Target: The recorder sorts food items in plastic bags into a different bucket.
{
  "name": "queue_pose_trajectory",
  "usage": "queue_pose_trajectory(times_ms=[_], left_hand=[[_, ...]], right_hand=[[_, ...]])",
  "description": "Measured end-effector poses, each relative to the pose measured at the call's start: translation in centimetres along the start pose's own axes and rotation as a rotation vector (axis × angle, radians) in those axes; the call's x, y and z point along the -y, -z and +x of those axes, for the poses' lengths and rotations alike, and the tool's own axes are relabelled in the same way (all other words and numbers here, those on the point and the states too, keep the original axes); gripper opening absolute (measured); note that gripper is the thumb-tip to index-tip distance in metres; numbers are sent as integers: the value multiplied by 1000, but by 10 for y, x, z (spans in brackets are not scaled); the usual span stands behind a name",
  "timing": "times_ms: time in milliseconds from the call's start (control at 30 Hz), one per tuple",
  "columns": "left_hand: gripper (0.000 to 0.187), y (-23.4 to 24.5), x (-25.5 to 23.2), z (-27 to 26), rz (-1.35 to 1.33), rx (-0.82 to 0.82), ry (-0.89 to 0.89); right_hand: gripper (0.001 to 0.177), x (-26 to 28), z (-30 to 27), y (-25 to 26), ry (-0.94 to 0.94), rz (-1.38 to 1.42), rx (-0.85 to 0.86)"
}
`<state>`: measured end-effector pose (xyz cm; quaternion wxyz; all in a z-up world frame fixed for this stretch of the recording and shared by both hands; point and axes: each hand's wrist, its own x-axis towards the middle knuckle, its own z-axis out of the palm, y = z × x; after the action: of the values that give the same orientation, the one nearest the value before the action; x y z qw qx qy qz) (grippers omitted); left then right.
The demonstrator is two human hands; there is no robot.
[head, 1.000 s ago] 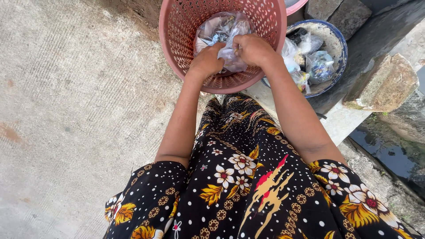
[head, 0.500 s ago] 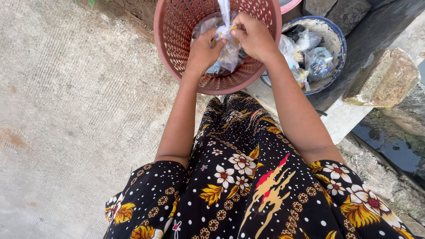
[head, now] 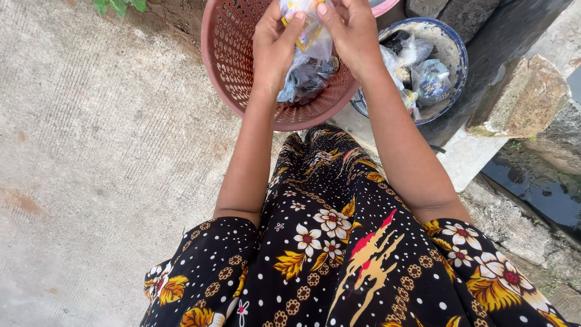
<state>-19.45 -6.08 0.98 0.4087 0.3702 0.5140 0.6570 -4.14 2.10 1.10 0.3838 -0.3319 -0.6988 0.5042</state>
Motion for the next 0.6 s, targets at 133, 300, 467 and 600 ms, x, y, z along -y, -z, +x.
queue_pose_trajectory(times_ms=[133, 300, 467, 600], left_hand=[[17, -21, -4, 9, -133, 15, -93], [13, -54, -17, 17, -160, 12, -171], [11, -85, -10, 27, -206, 43, -189], [14, -118, 10, 34, -315, 96, -179]], right_hand=[[25, 5, 2, 12, -71, 313, -21], [21, 9, 1, 39, -97, 439, -101], [21, 6, -2, 66, -194, 333, -254], [21, -11, -8, 92, -162, 303, -347]])
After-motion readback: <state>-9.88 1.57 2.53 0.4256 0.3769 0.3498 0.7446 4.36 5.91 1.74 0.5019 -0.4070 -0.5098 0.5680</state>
